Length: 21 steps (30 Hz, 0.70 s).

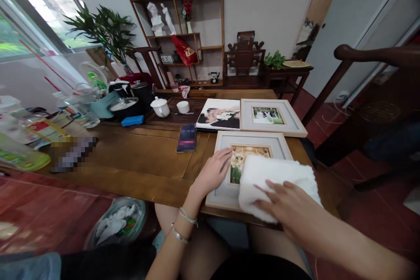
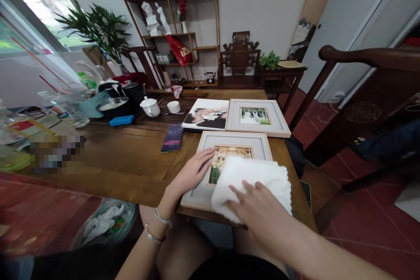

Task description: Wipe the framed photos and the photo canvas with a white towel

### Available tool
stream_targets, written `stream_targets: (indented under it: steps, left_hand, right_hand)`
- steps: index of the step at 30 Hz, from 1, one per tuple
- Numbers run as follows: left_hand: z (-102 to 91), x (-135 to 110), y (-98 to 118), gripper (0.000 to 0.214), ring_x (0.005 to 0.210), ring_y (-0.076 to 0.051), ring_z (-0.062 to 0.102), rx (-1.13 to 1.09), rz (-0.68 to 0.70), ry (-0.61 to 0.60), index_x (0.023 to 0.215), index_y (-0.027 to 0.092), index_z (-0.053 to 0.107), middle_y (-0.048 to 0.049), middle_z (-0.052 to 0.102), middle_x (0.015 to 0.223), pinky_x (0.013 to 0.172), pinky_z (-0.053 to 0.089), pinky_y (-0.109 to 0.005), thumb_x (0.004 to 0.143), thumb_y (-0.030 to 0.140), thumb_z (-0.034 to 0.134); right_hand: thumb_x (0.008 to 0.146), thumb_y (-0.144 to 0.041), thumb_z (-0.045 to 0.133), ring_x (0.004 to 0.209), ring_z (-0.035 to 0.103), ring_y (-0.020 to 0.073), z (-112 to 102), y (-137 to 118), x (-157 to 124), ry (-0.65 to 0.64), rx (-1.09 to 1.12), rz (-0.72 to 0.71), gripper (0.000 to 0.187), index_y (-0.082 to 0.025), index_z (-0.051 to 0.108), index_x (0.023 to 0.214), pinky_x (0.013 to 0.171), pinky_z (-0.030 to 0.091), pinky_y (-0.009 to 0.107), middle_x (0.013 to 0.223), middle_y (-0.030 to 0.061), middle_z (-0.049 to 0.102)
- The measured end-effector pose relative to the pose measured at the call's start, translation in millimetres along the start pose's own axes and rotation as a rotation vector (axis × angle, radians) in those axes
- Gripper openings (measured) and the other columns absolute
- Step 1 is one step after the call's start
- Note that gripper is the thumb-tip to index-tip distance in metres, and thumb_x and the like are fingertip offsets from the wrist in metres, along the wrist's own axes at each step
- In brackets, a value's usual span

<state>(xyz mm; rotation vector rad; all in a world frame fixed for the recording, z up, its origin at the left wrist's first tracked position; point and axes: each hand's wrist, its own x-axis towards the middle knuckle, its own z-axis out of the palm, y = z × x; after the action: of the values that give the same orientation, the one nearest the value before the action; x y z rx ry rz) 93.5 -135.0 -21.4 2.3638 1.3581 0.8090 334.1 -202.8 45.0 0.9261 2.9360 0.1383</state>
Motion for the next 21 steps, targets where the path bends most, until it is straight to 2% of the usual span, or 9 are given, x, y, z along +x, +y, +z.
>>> stream_targets:
  steps: [2, 5, 8, 12, 15, 18, 21]
  left_hand:
    - [-0.3, 0.2, 0.2, 0.037, 0.134, -0.019, 0.04, -0.001, -0.003, -0.008, 0.132, 0.021, 0.051, -0.0057, 0.048, 0.143, 0.114, 0.034, -0.041, 0.098, 0.025, 0.037]
    - [-0.3, 0.2, 0.3, 0.038, 0.134, -0.02, 0.041, 0.001, -0.003, -0.011, 0.133, 0.02, 0.051, -0.0064, 0.048, 0.142, 0.113, 0.035, -0.042, 0.098, 0.025, 0.037]
    - [-0.1, 0.0, 0.0, 0.037, 0.133, -0.02, 0.042, 0.003, 0.009, 0.003, 0.132, 0.02, 0.051, -0.0073, 0.05, 0.141, 0.113, 0.036, -0.042, 0.097, 0.025, 0.038]
    - [-0.3, 0.1, -0.4, 0.037, 0.133, -0.019, 0.043, -0.004, 0.03, 0.021, 0.131, 0.021, 0.052, -0.0066, 0.05, 0.141, 0.114, 0.035, -0.041, 0.097, 0.024, 0.038]
    - [-0.3, 0.4, -1.0, 0.037, 0.133, -0.019, 0.042, -0.011, 0.032, 0.019, 0.132, 0.021, 0.052, -0.0065, 0.05, 0.141, 0.114, 0.035, -0.041, 0.097, 0.023, 0.039]
    - [0.4, 0.4, -1.9, 0.038, 0.134, -0.019, 0.042, -0.014, 0.024, 0.01, 0.133, 0.022, 0.051, -0.0066, 0.05, 0.141, 0.114, 0.035, -0.041, 0.097, 0.023, 0.039]
    - [1.0, 0.2, -2.3, 0.038, 0.134, -0.019, 0.042, -0.013, 0.02, 0.011, 0.133, 0.021, 0.051, -0.007, 0.05, 0.141, 0.114, 0.034, -0.041, 0.097, 0.023, 0.039]
  right_hand:
    - [0.059, -0.009, 0.06, 0.114, 0.057, 0.0316, -1.5, -11.4, -7.4, 0.03, 0.107, -0.04, 0.062, -0.03, 0.063, 0.118, 0.086, 0.047, 0.044, 0.131, 0.0079, 0.059]
    - [0.061, -0.002, 0.055, 0.123, 0.051, 0.0292, 5.4, -2.9, -5.2, 0.059, 0.172, 0.012, 0.064, -0.031, 0.063, 0.116, 0.093, 0.044, 0.044, 0.125, 0.0045, 0.064]
    - [0.064, 0.008, 0.047, 0.132, 0.04, 0.0307, 16.7, 28.3, 7.0, 0.098, 0.073, 0.098, 0.063, -0.028, 0.065, 0.112, 0.098, 0.04, 0.048, 0.128, 0.0038, 0.062]
    - [0.068, 0.012, 0.041, 0.137, 0.031, 0.036, 26.6, 77.1, 21.7, 0.193, -0.15, 0.214, 0.062, -0.021, 0.063, 0.116, 0.104, 0.03, 0.059, 0.142, 0.0075, 0.048]
    - [0.065, 0.013, 0.039, 0.138, 0.029, 0.0363, 30.1, 97.7, 28.9, 0.217, -0.208, 0.242, 0.068, -0.018, 0.06, 0.122, 0.105, 0.029, 0.06, 0.139, 0.0107, 0.051]
    - [0.062, 0.011, 0.04, 0.135, 0.034, 0.0365, 30.8, 92.4, 33.3, 0.162, -0.157, 0.228, 0.071, -0.017, 0.058, 0.124, 0.101, 0.036, 0.056, 0.131, 0.0128, 0.058]
    - [0.06, 0.009, 0.042, 0.131, 0.04, 0.0374, 25.3, 62.3, 29.0, 0.101, -0.084, 0.176, 0.073, -0.019, 0.059, 0.124, 0.097, 0.04, 0.054, 0.131, 0.0132, 0.058]
